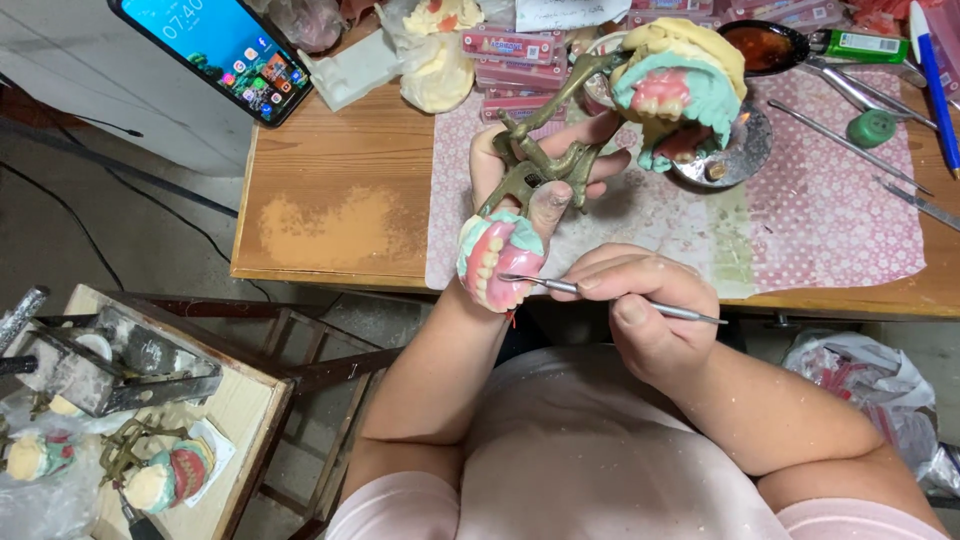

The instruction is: The person uses a metal tool to scrape and shape a dental model held in an articulator. They then spray the model with a liquid from a bottle and continue to work on it with the tool. Finally, the person writes on a piece of paper with a pen.

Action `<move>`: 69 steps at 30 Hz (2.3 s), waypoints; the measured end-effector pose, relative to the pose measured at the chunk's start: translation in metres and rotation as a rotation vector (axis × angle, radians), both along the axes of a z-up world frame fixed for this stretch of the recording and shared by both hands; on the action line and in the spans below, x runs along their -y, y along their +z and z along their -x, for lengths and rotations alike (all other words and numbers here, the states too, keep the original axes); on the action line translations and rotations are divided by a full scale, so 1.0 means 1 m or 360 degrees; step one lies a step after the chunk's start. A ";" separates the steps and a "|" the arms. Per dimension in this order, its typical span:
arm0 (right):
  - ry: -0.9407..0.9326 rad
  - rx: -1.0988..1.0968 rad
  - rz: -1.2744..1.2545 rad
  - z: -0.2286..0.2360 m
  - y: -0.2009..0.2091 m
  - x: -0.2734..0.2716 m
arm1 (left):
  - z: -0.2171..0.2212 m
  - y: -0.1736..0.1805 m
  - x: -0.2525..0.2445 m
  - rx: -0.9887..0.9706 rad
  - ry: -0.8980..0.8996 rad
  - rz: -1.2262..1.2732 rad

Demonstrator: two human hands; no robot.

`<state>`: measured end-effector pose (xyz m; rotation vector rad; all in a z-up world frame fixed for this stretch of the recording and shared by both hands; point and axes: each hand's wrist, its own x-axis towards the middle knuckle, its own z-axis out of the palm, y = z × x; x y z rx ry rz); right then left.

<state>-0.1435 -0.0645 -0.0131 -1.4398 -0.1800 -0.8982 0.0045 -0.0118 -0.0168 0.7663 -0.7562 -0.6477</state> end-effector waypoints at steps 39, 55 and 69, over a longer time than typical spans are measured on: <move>-0.0161 0.0068 0.0502 -0.006 -0.016 0.015 | 0.006 0.008 -0.008 0.0082 0.0078 -0.0027; -0.1019 -0.0252 -0.0044 0.039 -0.007 0.161 | 0.001 -0.021 0.019 -0.0034 0.0683 0.0232; -0.1124 -0.0581 0.0468 0.063 -0.002 0.171 | 0.002 -0.015 0.016 0.0044 0.0749 -0.0031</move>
